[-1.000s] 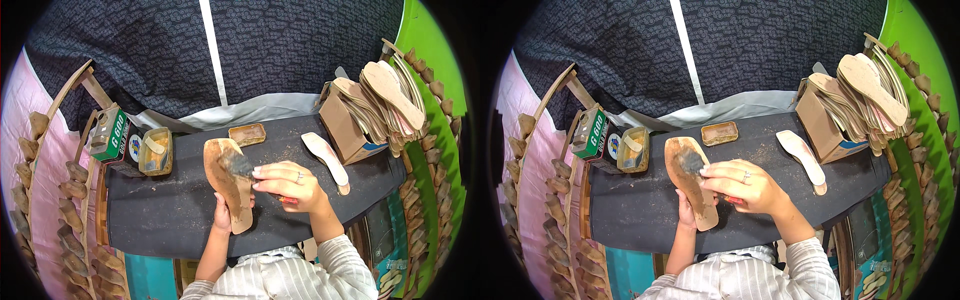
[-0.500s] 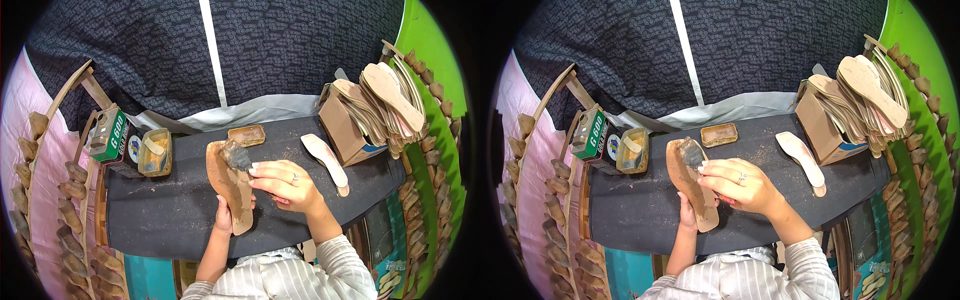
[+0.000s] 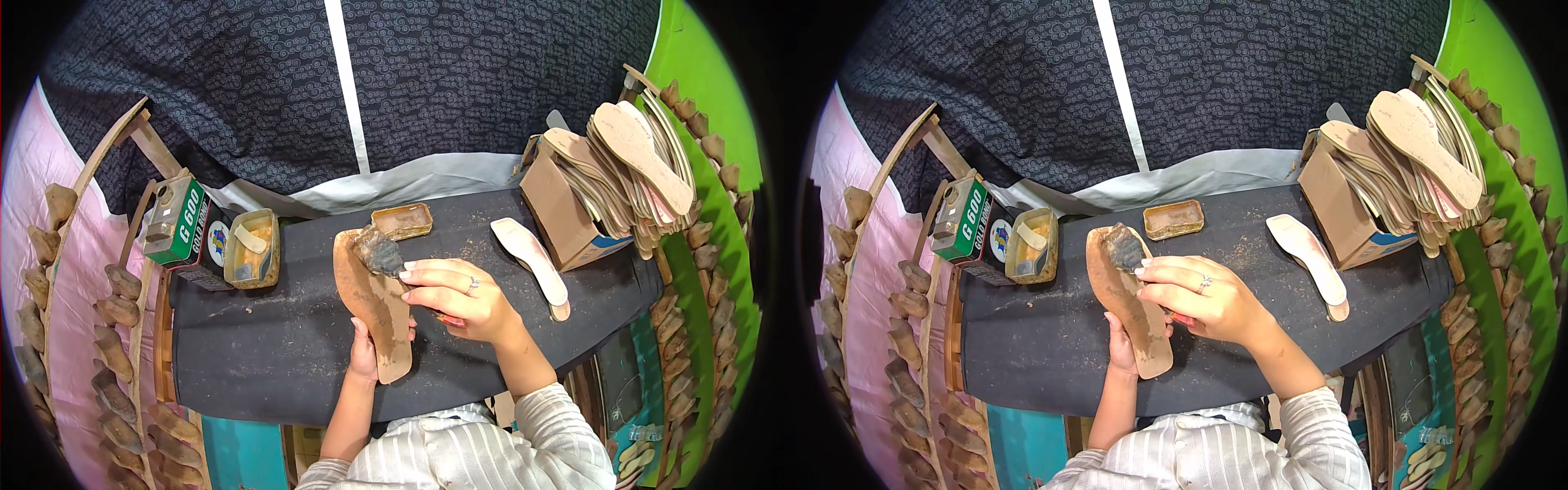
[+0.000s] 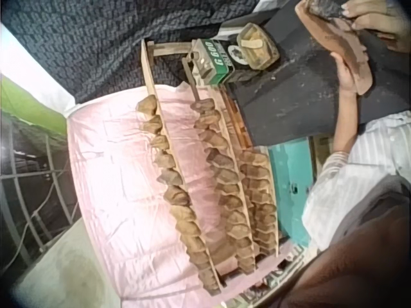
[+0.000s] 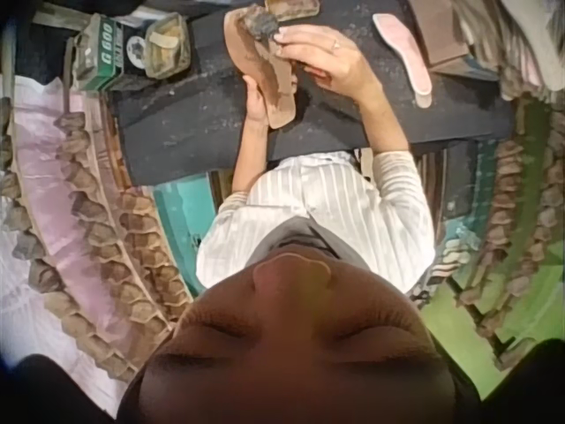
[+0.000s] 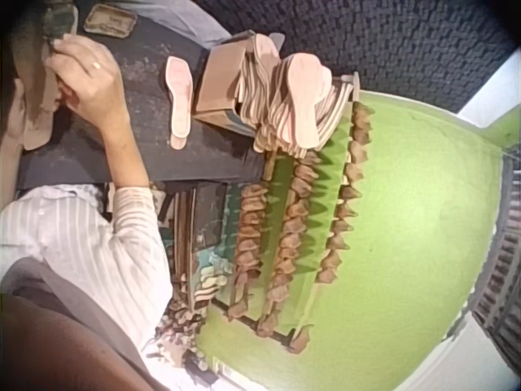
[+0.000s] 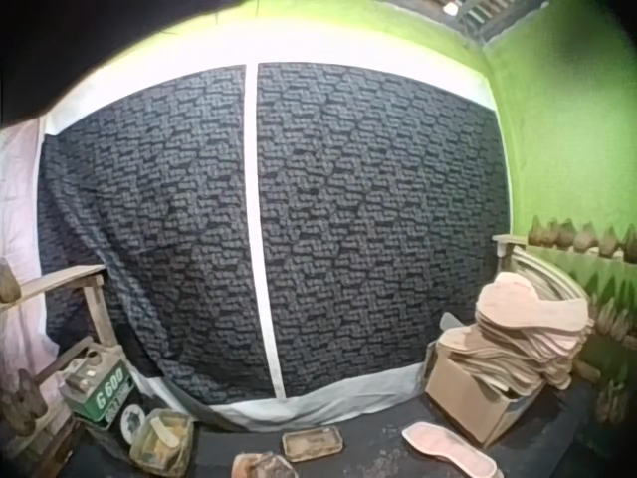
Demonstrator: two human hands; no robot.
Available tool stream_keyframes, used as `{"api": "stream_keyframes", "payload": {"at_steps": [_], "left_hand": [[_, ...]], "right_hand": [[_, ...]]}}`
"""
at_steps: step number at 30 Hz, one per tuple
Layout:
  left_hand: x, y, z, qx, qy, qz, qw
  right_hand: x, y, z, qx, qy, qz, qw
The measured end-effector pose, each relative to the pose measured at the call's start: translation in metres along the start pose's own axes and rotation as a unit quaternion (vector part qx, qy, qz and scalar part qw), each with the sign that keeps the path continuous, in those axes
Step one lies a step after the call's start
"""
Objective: The person applies adhesive to shoe insoles using a brush and places the insoles into a blue basket on the floor.
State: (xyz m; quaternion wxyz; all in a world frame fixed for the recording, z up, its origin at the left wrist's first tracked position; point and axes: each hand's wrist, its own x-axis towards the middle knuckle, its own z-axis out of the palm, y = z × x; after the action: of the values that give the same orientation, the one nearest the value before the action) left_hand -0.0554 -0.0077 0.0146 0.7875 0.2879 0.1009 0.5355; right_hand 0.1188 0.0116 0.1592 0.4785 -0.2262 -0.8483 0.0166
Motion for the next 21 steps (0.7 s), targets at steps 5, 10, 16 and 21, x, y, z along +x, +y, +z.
{"api": "stream_keyframes", "payload": {"at_steps": [5, 10, 16, 21], "left_hand": [[0.0021, 0.0036, -0.0001, -0.001, 0.011, 0.015, 1.000], [0.0001, 0.0036, -0.0021, 0.014, 0.003, 0.008, 1.000], [-0.0003, 0.0045, -0.0047, 0.010, -0.017, -0.002, 1.000], [0.0005, 0.0059, -0.0029, 0.006, -0.006, 0.014, 1.000]], "right_hand": [[-0.0030, 0.0025, 0.0004, 0.046, -0.036, -0.004, 0.998], [0.0008, 0.0041, -0.0004, 0.017, -0.001, -0.021, 1.000], [-0.0006, 0.0061, 0.0021, 0.017, -0.022, -0.024, 0.999], [-0.0009, 0.0047, 0.0003, 0.059, -0.005, -0.004, 0.998]]}}
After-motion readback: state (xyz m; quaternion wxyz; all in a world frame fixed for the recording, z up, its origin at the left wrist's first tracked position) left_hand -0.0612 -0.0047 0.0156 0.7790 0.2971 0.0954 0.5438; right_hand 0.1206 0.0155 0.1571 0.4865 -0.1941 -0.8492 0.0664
